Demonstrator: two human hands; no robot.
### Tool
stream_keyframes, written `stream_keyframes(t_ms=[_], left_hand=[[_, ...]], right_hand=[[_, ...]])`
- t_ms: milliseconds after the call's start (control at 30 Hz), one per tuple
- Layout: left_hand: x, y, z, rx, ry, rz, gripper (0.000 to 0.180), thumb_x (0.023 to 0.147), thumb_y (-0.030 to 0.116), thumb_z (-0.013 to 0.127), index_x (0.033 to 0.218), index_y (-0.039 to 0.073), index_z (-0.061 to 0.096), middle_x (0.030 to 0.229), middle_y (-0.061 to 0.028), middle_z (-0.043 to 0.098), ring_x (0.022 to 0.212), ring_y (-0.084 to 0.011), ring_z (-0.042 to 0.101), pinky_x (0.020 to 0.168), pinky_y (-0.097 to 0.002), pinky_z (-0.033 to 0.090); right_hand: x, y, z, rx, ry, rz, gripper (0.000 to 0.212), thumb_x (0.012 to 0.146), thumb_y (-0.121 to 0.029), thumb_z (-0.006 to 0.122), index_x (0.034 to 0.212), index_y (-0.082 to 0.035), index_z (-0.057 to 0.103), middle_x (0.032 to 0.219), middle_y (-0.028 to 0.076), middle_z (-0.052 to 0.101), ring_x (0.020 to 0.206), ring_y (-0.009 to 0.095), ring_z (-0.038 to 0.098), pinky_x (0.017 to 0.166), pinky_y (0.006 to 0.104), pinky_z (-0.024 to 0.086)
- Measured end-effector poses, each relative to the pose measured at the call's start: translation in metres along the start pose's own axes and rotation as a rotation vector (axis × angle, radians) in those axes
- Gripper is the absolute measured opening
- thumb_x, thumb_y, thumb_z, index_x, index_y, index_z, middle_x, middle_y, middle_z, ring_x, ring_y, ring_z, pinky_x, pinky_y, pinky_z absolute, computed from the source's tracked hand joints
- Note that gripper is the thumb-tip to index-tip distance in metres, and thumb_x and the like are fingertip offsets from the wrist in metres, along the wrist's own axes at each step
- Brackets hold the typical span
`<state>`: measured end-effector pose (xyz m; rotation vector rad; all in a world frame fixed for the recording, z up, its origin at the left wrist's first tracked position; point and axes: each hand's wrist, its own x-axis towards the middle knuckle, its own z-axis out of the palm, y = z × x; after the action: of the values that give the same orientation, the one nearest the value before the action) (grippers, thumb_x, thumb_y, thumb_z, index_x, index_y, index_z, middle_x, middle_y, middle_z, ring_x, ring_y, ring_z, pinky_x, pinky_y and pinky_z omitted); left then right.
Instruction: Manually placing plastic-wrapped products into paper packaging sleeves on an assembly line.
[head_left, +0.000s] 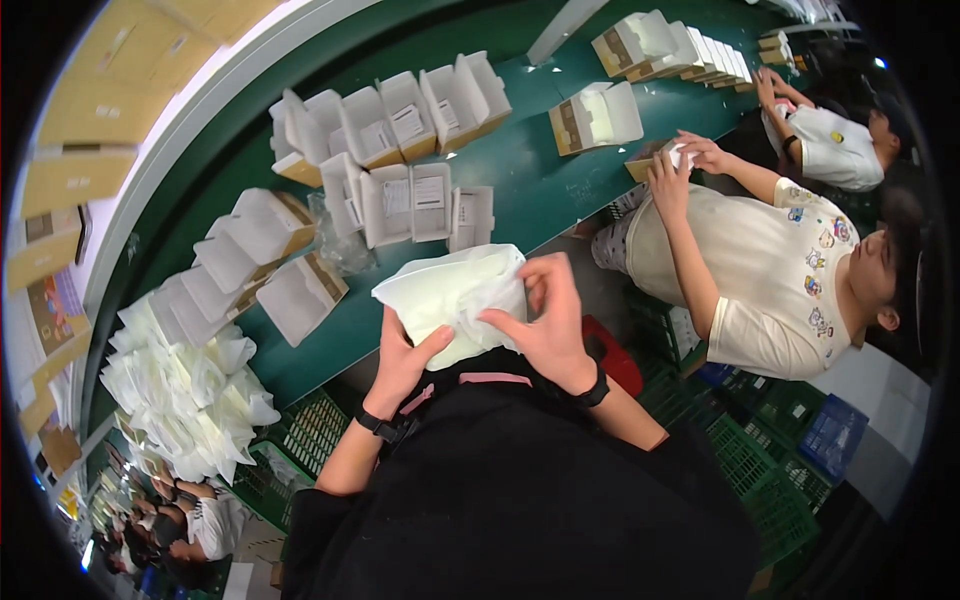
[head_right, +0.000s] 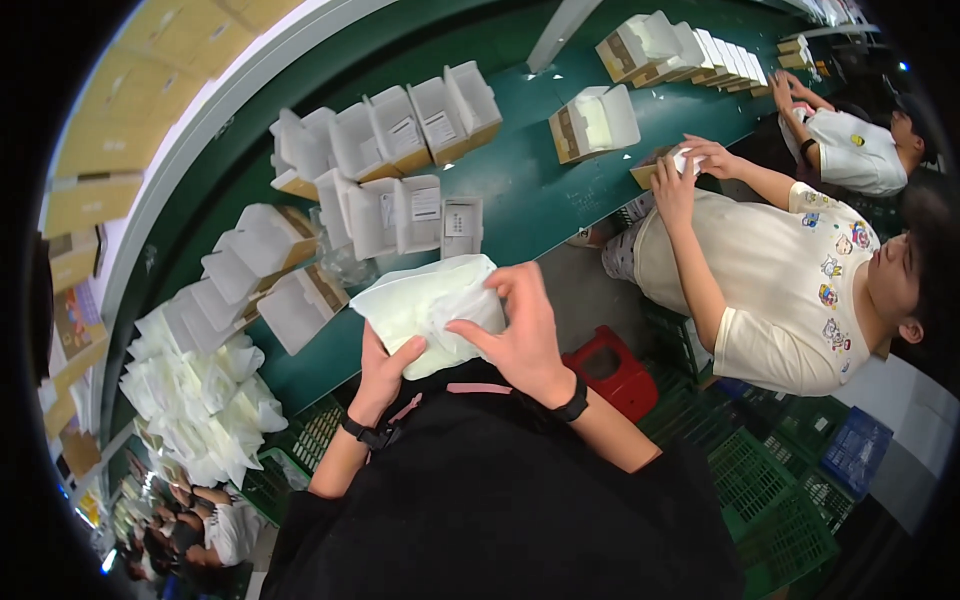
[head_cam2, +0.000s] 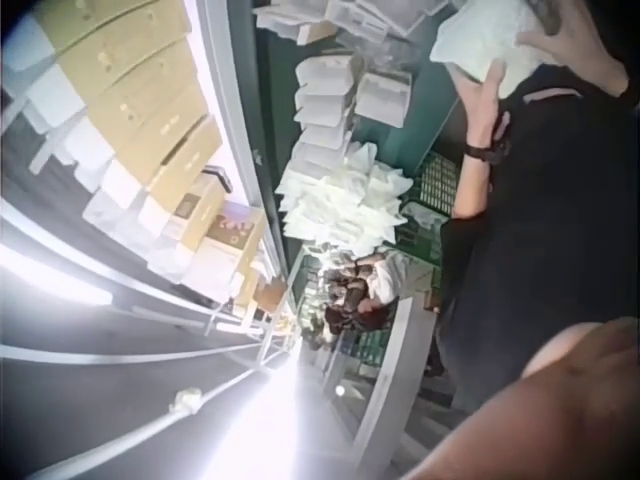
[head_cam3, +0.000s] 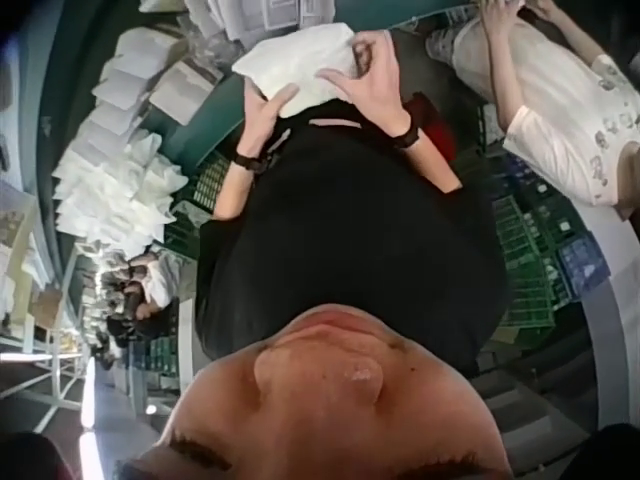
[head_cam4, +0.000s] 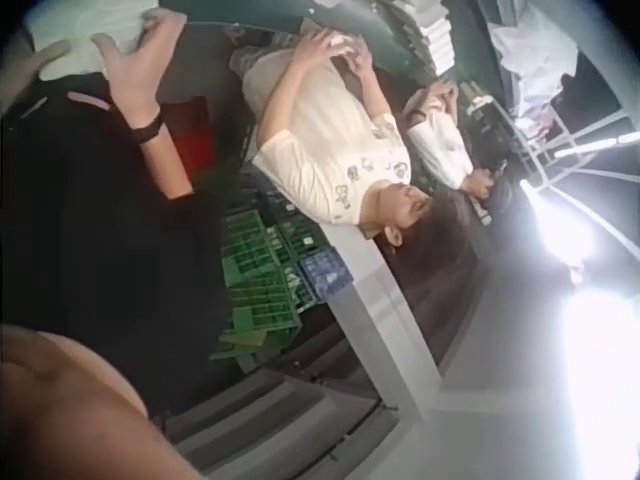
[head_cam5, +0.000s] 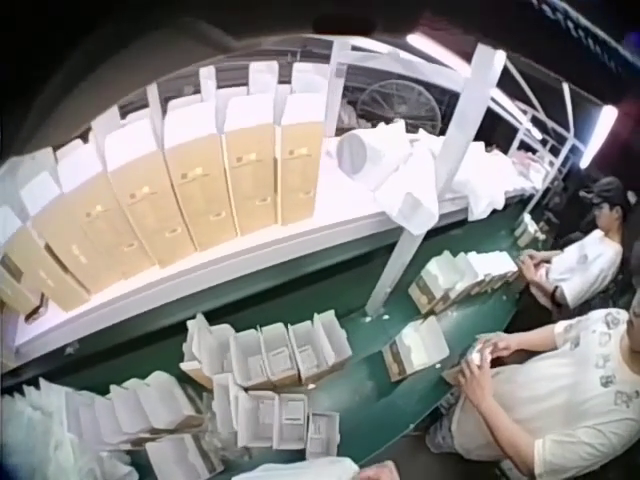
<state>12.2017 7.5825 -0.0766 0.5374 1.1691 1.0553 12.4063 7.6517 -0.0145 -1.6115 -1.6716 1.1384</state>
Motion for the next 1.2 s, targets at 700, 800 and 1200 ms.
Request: stream_keyframes(t_ms=[700,800,1200], left_hand=[[0.068,0.019,0.048,0.812,-0.080,0.171,0.053,0.097,0.032,0.068,0.136,0.001,0.048,0.112,-0.0164,0.067,0.104,-0.0247,0.066,0.091,-0.0366,0.050],[0.085,0.029,0.049,1.022,0.027,0.134,0.040,0.098,0.031,0.067,0.124,0.003,0.055,0.091,-0.0118,0.071,0.083,-0.0238,0.070,0.074,-0.0384,0.054],[0.107,0.020,0.079,1.390,0.255,0.227,0.025,0.090,0.017,0.071,0.107,0.006,0.056,0.061,-0.0143,0.062,0.059,-0.0374,0.064,0.058,-0.0471,0.049]], right_hand=[[0.046,0.095,-0.061,1.110,-0.300,0.411,0.057,0.095,-0.022,0.074,0.140,-0.001,0.046,0.130,0.014,0.062,0.115,0.018,0.063,0.096,0.0336,0.052],[0.046,0.119,-0.070,1.143,-0.193,0.483,0.060,0.095,-0.021,0.074,0.142,-0.001,0.043,0.126,0.014,0.064,0.110,0.019,0.066,0.092,0.0340,0.054],[0.168,0.169,-0.101,0.148,0.106,0.192,0.109,0.083,-0.033,0.083,0.163,-0.007,0.013,0.126,0.023,0.066,0.114,0.035,0.067,0.100,0.0407,0.051]])
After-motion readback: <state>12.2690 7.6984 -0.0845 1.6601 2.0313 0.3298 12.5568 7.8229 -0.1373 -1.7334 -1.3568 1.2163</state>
